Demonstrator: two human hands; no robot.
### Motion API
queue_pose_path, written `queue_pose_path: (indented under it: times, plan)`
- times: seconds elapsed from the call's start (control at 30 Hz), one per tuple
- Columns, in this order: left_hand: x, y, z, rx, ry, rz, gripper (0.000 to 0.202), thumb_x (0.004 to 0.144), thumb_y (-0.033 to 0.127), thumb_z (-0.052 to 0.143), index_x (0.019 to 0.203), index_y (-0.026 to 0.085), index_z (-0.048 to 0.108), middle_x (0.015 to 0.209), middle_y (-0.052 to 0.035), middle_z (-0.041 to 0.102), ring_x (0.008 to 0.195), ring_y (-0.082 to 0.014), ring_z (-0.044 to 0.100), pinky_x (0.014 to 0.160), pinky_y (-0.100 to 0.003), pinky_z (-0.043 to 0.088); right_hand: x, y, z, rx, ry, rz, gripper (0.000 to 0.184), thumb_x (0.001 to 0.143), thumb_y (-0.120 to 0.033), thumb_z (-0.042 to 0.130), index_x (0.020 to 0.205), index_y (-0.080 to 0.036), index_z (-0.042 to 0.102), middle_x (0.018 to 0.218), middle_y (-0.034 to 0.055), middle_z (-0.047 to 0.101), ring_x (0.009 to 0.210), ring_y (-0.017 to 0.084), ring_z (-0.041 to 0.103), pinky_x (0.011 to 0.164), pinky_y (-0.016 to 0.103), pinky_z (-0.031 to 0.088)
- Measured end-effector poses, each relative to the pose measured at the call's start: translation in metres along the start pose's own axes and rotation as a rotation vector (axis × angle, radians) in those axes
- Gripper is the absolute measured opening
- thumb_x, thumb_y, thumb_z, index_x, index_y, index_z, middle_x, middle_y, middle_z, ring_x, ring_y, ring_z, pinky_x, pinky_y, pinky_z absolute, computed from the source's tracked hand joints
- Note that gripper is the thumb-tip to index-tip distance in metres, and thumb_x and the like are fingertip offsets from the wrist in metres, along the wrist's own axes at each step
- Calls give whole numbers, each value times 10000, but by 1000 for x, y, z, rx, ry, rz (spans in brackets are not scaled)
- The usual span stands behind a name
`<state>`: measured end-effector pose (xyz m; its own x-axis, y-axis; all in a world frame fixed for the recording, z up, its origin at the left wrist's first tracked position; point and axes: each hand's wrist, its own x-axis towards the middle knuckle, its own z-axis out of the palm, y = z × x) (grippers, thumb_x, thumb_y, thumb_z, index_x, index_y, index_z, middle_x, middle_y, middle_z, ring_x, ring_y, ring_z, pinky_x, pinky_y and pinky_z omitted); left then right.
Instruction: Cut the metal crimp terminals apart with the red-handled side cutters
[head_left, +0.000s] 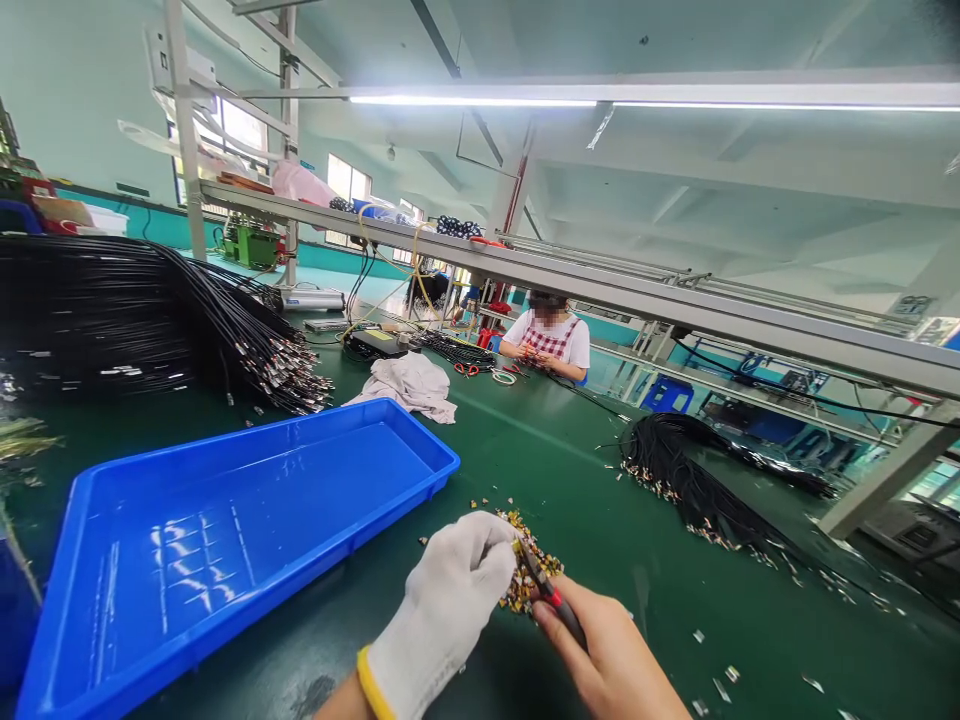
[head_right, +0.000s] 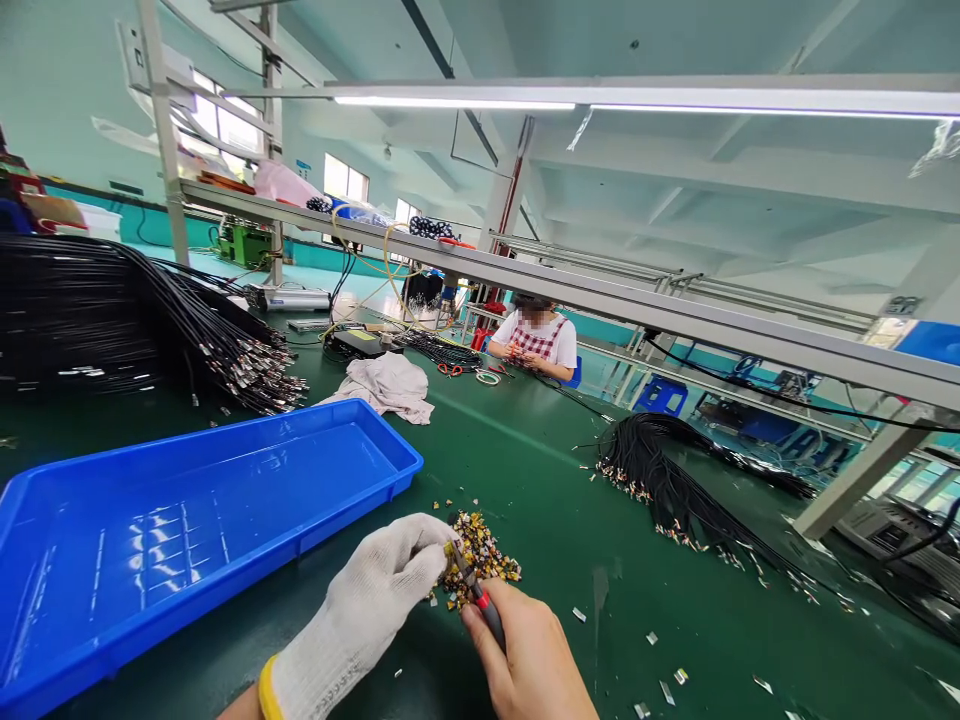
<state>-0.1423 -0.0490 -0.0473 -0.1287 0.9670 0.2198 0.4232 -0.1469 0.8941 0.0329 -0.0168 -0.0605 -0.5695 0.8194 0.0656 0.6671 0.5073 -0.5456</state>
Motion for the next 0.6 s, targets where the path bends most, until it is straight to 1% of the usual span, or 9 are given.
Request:
queue_pose_path:
  times: [0.17,0.4,0.6]
  plan:
    - [-1,-2,1,-15,5,-1,211,846,260,419,816,237,627,773,32,652,710,-142,568,635,-229,416,-1,2,1,-11,28,-6,340,939,-430,328,808,-195,536,785,44,637,671,176,493,634,263,351]
    - [-1,0,0,-23,-22,-19,211,854,260,414,822,237,621,752,36,638,688,-138,564,623,-239,410,0,8,9,-59,115,-26,330,939,-409,353,764,-203,543,736,45,639,624,176,505,592,259,329]
    - [1,-4,2,-2,-8,-4,215,845,255,418,825,233,631,761,25,648,693,-143,565,631,-235,421,3,15,17,-42,147,-36,275,930,-375,389,794,-207,558,741,39,664,605,170,508,589,257,331]
